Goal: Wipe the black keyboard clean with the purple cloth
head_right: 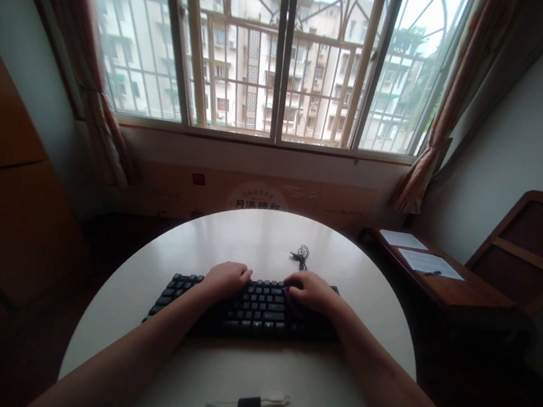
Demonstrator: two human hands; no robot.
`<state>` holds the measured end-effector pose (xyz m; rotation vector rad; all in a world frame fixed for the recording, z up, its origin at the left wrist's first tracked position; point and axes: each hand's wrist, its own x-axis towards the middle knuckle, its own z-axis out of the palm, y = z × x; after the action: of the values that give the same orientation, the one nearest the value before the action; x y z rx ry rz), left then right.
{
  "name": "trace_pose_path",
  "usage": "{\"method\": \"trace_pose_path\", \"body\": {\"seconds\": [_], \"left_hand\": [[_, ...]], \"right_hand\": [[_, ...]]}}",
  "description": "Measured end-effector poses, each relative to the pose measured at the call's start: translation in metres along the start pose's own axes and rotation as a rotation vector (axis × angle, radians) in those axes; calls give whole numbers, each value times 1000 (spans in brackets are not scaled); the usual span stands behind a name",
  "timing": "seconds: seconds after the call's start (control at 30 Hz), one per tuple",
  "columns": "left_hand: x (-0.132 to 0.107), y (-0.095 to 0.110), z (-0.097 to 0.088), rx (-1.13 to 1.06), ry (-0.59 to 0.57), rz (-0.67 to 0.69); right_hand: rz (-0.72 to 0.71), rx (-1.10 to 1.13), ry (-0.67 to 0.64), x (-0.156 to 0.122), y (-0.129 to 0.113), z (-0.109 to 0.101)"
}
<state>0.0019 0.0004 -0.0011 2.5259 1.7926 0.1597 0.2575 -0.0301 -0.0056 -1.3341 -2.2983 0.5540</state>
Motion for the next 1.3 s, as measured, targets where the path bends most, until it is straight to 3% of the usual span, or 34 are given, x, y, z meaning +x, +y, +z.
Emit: {"method": "trace_pose_path", "body": {"seconds": [0.3, 0.5, 0.73, 0.93, 1.3], "left_hand": [[0, 0, -1, -5, 8, 2], [0, 0, 0, 1, -5, -1], [0, 0, 0, -1, 0, -2], [1, -1, 1, 6, 10, 9], [-2, 1, -3, -11, 0, -2]], "right_hand": [[-8, 37, -56, 0, 0, -5], [61, 34, -12, 1, 1, -1], [28, 69, -71, 1, 1, -5], [81, 55, -30, 2, -1, -3], [55, 83, -60, 2, 3, -3]]}}
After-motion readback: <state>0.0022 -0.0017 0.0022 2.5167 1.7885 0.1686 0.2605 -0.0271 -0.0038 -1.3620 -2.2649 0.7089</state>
